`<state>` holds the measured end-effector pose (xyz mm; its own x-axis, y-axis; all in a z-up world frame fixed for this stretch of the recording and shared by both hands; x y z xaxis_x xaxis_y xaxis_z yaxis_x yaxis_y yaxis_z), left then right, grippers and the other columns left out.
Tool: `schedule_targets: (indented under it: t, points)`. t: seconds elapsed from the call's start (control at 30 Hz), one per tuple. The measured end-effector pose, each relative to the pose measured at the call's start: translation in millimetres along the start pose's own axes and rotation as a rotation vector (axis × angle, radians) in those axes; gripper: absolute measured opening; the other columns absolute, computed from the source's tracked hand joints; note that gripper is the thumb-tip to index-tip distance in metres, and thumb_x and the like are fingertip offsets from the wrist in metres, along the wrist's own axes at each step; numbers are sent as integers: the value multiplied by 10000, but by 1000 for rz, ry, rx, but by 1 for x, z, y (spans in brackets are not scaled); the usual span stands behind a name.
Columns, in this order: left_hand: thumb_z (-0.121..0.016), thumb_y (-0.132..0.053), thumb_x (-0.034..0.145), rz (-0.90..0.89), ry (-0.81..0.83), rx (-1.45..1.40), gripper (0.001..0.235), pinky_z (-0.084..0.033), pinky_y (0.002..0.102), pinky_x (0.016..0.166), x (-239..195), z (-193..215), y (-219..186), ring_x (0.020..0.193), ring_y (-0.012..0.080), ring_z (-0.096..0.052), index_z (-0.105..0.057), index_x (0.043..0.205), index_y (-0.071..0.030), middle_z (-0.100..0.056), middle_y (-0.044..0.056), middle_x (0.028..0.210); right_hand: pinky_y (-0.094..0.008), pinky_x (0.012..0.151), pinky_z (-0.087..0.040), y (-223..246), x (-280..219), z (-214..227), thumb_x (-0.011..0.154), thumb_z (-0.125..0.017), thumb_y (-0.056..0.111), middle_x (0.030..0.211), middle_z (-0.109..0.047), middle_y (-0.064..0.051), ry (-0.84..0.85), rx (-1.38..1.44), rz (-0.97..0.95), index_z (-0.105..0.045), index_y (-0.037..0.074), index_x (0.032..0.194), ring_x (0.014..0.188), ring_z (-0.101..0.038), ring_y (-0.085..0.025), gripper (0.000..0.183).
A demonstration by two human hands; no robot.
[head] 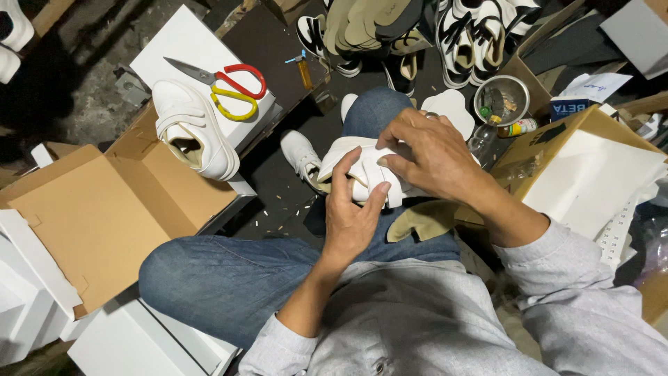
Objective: The person cleans a white shoe by rubbing it with a sponge and a cloth, then inserts a support and places the shoe into a box.
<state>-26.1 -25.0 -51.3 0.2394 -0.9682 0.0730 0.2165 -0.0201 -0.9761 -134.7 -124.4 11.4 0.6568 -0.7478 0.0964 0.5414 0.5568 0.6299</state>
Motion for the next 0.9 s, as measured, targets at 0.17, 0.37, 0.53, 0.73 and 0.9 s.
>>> schedule_targets:
  t: [0.17,0.37,0.53,0.73,0.9]
  points:
    - [-781,8,831,125,-314,-262,436,-599,346,770,24,36,14,911,200,-688,-646,1244,-34,-688,159,1112,-619,865,-476,7,4,51,898,-726,203,1156,-657,-269,30,10,-60,-550,16,1408,1035,-659,-470,571]
    - [-720,-142,937,444,-478,-942,279,-636,369,682,18,59,56,846,246,-751,-633,1161,0,-736,222,1003,-454,1082,-452,-101,-22,-3,838,-466,133,1483,-474,-263,-27,966,25,-298,-19,1547,1314,-528,-329,745]
    - [-701,-143,957,486,-398,-1056,297,-628,392,770,8,41,47,925,264,-739,-621,1202,5,-718,208,1054,-498,1191,-228,-125,-50,-111,784,-756,160,1642,-265,-193,48,850,113,-234,-5,1591,1462,-253,-254,975]
    - [-713,-132,941,465,-308,-1175,303,-632,365,722,9,35,62,836,241,-741,-648,1213,-14,-726,183,950,-373,1082,-440,-78,-46,-117,977,-478,421,1361,-588,-163,180,994,-44,-554,-32,1367,1250,-454,-139,603]
    - [-735,-138,921,523,-187,-1232,337,-635,327,652,4,20,40,731,193,-745,-672,1231,-21,-729,154,843,-282,1274,-233,-108,12,-238,999,-297,-190,1539,-355,-329,76,337,-427,-225,-249,1521,1450,-337,-241,530]
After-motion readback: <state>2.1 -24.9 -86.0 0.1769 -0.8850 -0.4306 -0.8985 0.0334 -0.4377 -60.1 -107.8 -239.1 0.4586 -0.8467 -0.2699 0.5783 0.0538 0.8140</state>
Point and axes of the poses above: each hand's wrist, its own x-axis towards the middle knuckle, its own z-axis out of the back of the hand, y = z × x, the point moved 10 cm from there along x, towards the middle knuckle
